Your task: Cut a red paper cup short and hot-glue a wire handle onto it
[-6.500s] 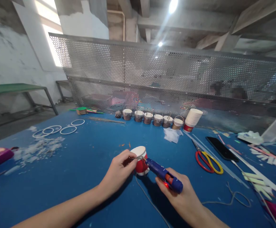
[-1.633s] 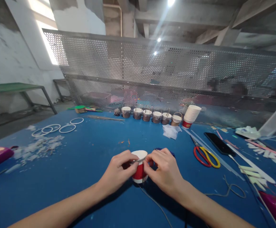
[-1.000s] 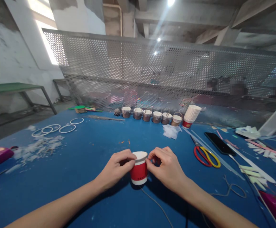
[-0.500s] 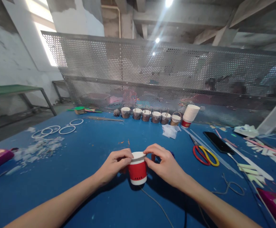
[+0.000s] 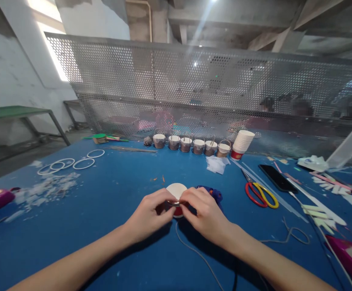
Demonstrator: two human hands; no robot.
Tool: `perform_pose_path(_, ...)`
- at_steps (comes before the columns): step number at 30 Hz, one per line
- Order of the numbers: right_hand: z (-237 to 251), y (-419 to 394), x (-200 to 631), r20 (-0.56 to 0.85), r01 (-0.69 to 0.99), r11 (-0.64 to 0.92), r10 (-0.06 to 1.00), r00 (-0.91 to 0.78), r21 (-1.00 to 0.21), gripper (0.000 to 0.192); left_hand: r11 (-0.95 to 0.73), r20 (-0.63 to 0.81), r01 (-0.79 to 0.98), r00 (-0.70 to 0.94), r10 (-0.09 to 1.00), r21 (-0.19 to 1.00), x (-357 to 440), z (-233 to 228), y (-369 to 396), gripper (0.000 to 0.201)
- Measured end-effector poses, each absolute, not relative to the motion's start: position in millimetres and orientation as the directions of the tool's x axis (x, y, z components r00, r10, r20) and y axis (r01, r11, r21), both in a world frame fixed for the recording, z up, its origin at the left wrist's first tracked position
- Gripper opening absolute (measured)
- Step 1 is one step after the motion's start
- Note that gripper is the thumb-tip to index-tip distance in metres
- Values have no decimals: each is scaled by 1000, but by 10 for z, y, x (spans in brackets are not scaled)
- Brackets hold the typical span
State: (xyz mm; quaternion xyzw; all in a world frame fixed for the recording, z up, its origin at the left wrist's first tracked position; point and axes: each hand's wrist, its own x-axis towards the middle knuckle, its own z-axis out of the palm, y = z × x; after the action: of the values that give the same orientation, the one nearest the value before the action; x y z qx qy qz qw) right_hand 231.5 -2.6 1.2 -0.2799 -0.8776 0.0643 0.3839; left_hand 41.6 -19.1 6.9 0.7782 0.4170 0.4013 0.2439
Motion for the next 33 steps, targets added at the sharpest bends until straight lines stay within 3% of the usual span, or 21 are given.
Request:
perform_pose_path(10,73,-52,2332,680,466,765,626,-380,-444,12,-382,331,424,191,924,821,408,69,-166,15)
perform_pose_path(16,13,-80,2300,664,541,761,615,-426,-357,12,-291,252,373,152,956,881,425,123,-192,15)
perform_pose_path(24,-53,-90,2241,696,565,778,566,-442,-274,18,-300,252,377,174,952,876,447,105,-206,17)
perform_pose_path(33,-59,-69,2231,729,580,766,561,-392,-277,22,-368,309,401,206,929,839,436,80,-204,18)
